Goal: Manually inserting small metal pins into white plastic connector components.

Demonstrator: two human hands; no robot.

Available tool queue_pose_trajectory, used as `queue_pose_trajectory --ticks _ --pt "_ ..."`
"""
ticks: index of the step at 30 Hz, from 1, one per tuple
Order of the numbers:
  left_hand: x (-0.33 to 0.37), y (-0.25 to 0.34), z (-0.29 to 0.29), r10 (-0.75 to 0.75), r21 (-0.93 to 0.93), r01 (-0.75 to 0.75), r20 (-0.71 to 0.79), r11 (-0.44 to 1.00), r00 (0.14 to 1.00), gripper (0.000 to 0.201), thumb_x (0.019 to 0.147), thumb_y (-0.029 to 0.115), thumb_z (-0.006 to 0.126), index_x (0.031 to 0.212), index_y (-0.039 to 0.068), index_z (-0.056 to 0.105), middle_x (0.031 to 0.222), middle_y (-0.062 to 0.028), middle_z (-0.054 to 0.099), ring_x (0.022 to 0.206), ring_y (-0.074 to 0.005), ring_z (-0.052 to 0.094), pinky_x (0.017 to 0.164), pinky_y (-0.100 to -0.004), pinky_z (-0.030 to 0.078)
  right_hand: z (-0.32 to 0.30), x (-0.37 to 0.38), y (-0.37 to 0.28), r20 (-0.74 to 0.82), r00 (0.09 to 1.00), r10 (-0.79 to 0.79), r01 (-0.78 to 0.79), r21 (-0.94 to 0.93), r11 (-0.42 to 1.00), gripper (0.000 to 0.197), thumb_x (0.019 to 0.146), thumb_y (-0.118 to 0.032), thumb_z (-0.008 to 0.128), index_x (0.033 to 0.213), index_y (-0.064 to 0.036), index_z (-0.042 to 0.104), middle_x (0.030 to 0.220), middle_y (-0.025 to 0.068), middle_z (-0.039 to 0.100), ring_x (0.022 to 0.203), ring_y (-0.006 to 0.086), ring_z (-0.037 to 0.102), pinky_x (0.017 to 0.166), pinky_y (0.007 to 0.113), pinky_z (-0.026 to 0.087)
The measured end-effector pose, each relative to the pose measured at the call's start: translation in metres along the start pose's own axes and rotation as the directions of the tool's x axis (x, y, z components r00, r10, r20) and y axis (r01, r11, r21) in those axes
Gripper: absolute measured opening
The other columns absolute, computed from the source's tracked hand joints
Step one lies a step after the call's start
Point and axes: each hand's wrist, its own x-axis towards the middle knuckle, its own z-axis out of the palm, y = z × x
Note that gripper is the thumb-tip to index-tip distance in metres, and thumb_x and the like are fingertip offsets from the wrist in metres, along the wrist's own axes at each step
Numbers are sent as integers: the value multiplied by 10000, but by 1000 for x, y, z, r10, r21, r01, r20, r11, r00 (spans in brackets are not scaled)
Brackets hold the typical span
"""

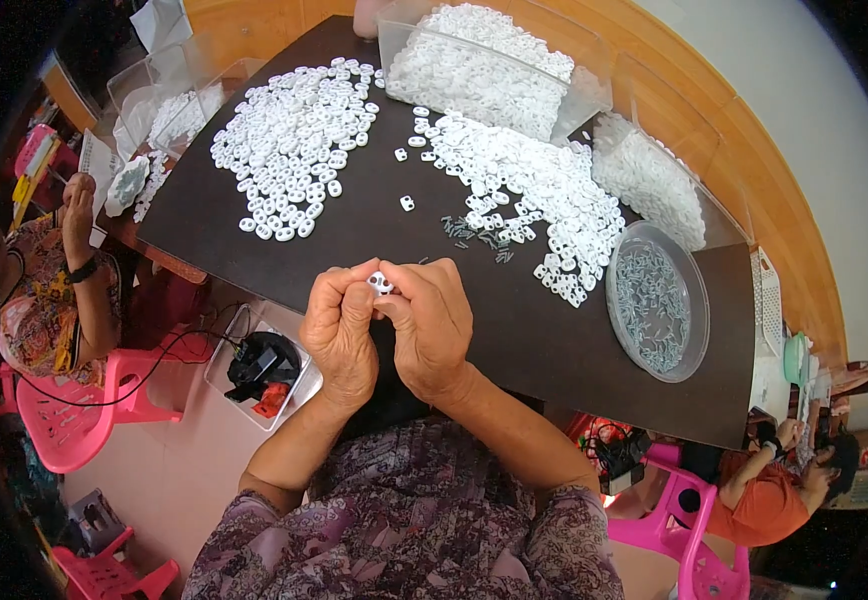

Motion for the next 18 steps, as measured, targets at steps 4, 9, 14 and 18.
queue_pose_trajectory --ticks 4,9,14,18 --pt "0 2 1 16 16 -16 10 1000 1000 181 937 153 529 1012 1 593 808 27 476 680 -28 434 603 -165 388 3 2 -4 -24 1000 -6 6 3 1000 234 763 52 613 996 42 590 849 106 578 694 209 503 596 286 418" --pt "-2 -3 4 60 121 -56 -31 991 998 186 946 174 513 973 4 585 810 29 465 655 -23 422 567 -162 376 4 0 0 -33 998 -46 45 -15 999 224 774 40 605 997 42 582 846 111 577 689 220 504 592 297 420" --pt "-3 -2 13 1 91 8 -100 996 995 162 935 148 521 934 -3 581 778 8 488 642 -50 439 557 -192 386 4 1 4 -25 998 -50 49 -66 997 194 785 23 593 978 43 578 830 117 577 681 229 508 587 310 423" --pt "0 -3 16 14 117 2 -133 993 991 136 920 115 537 895 -12 577 745 -22 518 646 -88 464 566 -230 400 4 4 6 -45 996 -72 69 -70 995 193 771 27 594 961 35 568 802 117 566 655 241 498 555 323 410"
